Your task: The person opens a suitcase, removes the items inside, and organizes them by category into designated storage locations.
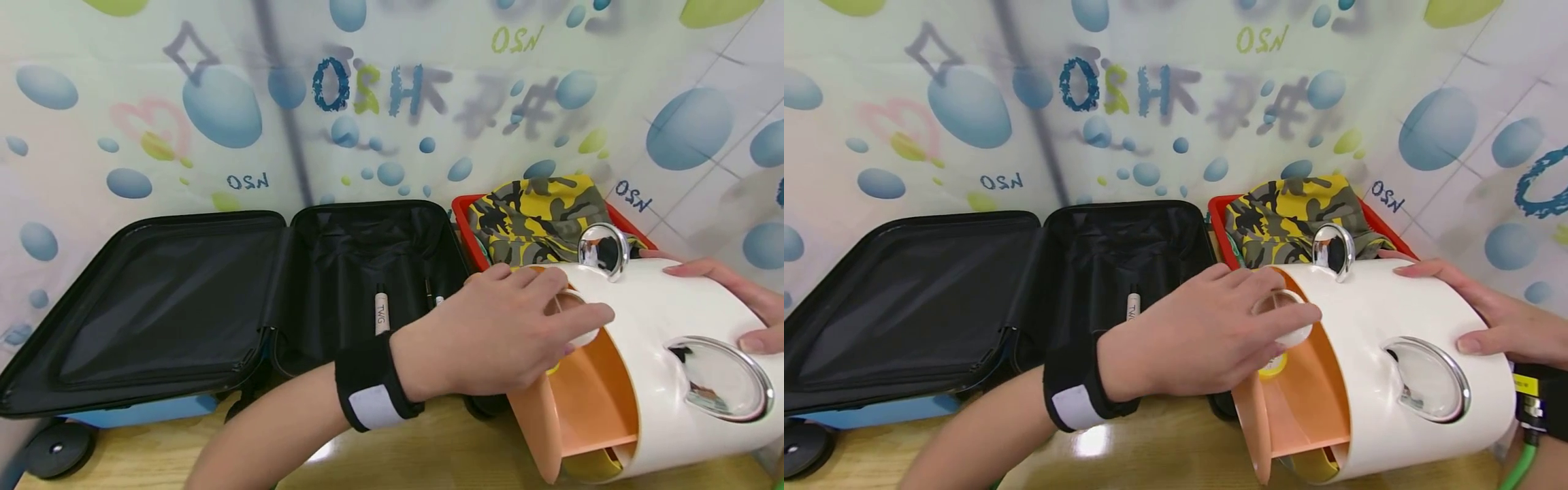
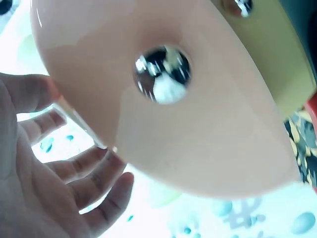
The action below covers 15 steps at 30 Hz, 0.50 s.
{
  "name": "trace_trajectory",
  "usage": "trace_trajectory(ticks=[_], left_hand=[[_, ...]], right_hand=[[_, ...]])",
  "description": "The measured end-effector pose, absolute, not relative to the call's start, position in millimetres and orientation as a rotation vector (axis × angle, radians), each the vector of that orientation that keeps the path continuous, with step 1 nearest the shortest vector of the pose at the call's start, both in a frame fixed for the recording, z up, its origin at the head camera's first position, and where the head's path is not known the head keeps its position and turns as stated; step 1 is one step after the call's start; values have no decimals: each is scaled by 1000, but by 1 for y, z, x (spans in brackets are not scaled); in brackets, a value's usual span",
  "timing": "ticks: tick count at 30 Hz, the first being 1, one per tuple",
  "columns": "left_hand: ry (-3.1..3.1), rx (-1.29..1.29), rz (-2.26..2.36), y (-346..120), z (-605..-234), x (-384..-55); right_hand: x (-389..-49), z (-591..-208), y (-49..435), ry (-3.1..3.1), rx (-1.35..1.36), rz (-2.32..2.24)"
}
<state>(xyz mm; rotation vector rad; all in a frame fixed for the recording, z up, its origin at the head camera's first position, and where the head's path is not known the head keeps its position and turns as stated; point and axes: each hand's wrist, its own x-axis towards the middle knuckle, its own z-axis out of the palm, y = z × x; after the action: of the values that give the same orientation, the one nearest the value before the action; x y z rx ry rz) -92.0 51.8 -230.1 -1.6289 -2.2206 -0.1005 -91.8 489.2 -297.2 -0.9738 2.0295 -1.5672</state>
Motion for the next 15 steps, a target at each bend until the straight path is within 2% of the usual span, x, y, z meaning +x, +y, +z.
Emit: trace_trajectory(ticks=[6,15], left_hand=[[-2222,-1730,-32,66,-231,-86],[-2285,-1859,-16,79,-236,-79]], right_hand=[[-87,-298,495,2102,-815,-1522],[-88,-300,495,2072,-834,-1557]])
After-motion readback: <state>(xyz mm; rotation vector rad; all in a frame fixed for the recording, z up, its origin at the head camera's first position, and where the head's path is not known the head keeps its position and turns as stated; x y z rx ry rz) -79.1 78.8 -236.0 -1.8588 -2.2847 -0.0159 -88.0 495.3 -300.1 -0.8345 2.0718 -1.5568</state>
